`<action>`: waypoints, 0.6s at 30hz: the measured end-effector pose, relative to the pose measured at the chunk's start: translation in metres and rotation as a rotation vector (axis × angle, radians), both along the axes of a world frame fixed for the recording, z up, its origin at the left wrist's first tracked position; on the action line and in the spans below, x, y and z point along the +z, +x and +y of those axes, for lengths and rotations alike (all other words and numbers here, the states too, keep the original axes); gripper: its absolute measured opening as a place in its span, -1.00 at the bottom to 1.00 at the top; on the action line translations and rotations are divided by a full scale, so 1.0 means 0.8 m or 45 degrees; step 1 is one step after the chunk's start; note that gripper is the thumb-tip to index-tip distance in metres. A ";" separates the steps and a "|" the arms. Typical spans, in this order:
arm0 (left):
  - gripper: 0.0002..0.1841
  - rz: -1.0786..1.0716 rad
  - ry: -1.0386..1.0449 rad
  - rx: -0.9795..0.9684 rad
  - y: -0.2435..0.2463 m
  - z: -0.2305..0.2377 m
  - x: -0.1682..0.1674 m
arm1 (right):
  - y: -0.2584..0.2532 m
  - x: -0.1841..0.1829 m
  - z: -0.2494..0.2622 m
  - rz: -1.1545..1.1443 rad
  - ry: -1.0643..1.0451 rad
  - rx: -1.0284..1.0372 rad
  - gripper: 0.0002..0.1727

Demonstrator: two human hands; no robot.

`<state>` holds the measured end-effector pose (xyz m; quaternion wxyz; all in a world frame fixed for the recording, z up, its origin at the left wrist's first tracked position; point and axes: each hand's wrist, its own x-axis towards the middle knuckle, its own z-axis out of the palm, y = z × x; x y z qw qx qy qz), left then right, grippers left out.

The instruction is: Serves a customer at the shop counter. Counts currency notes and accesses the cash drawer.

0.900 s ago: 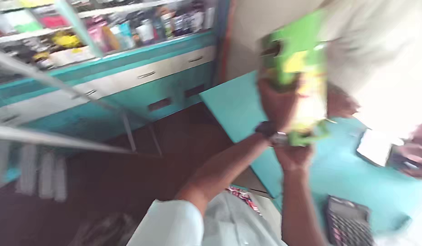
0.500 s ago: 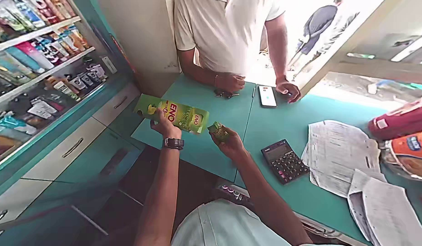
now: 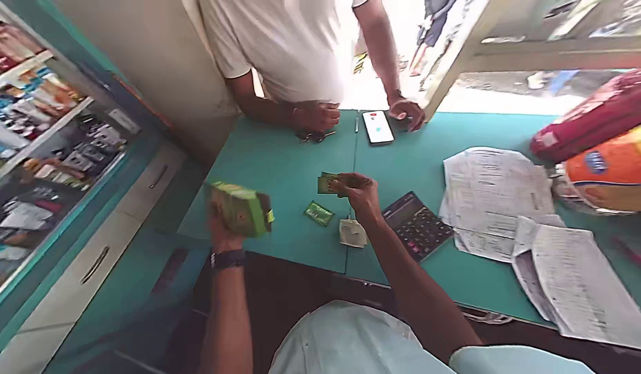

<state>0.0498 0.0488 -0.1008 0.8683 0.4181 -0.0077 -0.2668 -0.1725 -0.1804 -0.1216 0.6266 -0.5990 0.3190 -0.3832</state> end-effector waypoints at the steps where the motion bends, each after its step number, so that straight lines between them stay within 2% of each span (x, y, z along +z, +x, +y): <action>1: -0.49 -0.011 -0.003 0.021 -0.002 0.009 0.002 | -0.005 0.006 -0.013 -0.021 -0.001 -0.016 -0.77; 4: -0.50 -0.050 -0.015 0.044 -0.018 0.043 0.011 | -0.010 0.014 -0.059 -0.122 0.054 -0.025 -0.76; 7: -0.49 -0.051 -0.036 0.046 -0.028 0.056 0.013 | -0.004 0.021 -0.110 -0.261 0.353 0.005 -0.62; 9: -0.49 -0.031 -0.018 0.074 -0.034 0.060 0.015 | -0.003 0.023 -0.123 -0.220 0.455 0.030 -0.59; 13: -0.50 -0.028 -0.026 0.131 -0.034 0.064 0.011 | -0.004 0.010 -0.129 0.103 0.199 0.171 -0.62; 18: -0.52 -0.036 -0.017 0.188 -0.036 0.069 0.014 | -0.010 0.000 -0.142 0.412 -0.102 0.107 -0.65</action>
